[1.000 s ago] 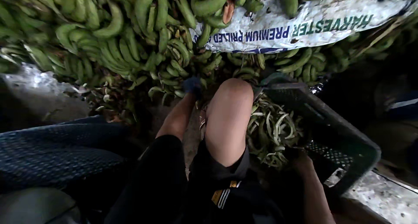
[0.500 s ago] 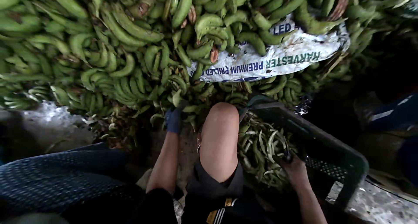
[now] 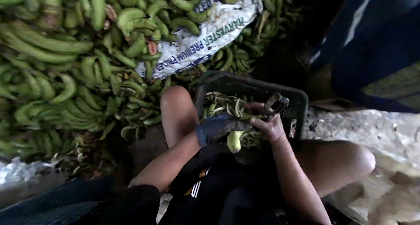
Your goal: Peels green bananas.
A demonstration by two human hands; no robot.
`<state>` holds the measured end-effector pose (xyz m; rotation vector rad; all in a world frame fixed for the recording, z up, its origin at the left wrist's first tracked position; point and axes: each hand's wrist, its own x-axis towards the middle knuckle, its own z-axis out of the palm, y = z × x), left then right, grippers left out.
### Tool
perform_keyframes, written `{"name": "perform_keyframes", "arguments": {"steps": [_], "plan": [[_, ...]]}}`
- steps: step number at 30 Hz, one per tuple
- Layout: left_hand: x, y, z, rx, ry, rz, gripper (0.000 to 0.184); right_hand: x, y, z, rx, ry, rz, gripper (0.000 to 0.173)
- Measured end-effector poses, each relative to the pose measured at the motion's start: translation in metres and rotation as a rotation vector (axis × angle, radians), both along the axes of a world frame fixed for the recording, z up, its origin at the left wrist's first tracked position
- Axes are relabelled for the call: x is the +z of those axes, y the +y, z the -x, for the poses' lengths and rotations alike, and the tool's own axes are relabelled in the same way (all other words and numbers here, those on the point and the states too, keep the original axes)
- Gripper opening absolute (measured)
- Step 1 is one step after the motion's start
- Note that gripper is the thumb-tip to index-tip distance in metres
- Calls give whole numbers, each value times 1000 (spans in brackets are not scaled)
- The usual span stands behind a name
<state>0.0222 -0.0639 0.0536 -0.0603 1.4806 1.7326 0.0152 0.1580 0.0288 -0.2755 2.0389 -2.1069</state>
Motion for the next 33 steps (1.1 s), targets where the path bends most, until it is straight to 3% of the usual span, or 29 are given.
{"name": "perform_keyframes", "arguments": {"steps": [3,6,8,9,11,14,16,18,22,25,27,29,31,33], "plan": [[-19,24,12,129,-61,-197,37,-3,19,0,-258,-48,77,16],[-28,33,27,282,263,-242,43,-6,27,9,-591,-218,204,17],[-38,37,29,234,448,-100,52,-12,30,13,-692,-312,238,22],[-43,41,29,203,526,86,55,-15,28,13,-706,-339,233,23],[-50,50,27,220,657,361,55,-19,17,10,-650,-377,200,25],[-52,54,32,475,627,255,48,-22,6,4,-460,-390,26,35],[-54,38,39,602,640,191,52,-18,9,0,-353,-296,-294,47],[-48,12,40,697,661,285,53,-15,9,-3,-286,-207,-564,54],[-9,-38,34,972,663,487,53,-23,-12,3,-116,-200,-727,46],[-12,-68,33,1167,621,422,53,-32,-48,34,93,-97,-926,46],[-20,-80,33,1206,596,409,53,-41,-73,69,118,148,-1039,37],[-21,-84,32,1236,590,421,56,-58,-101,109,112,348,-1092,41],[-18,-85,34,1256,592,399,57,-67,-127,141,167,412,-1146,52],[-16,-87,35,1258,573,368,54,-74,-143,160,264,412,-1202,49]]}}
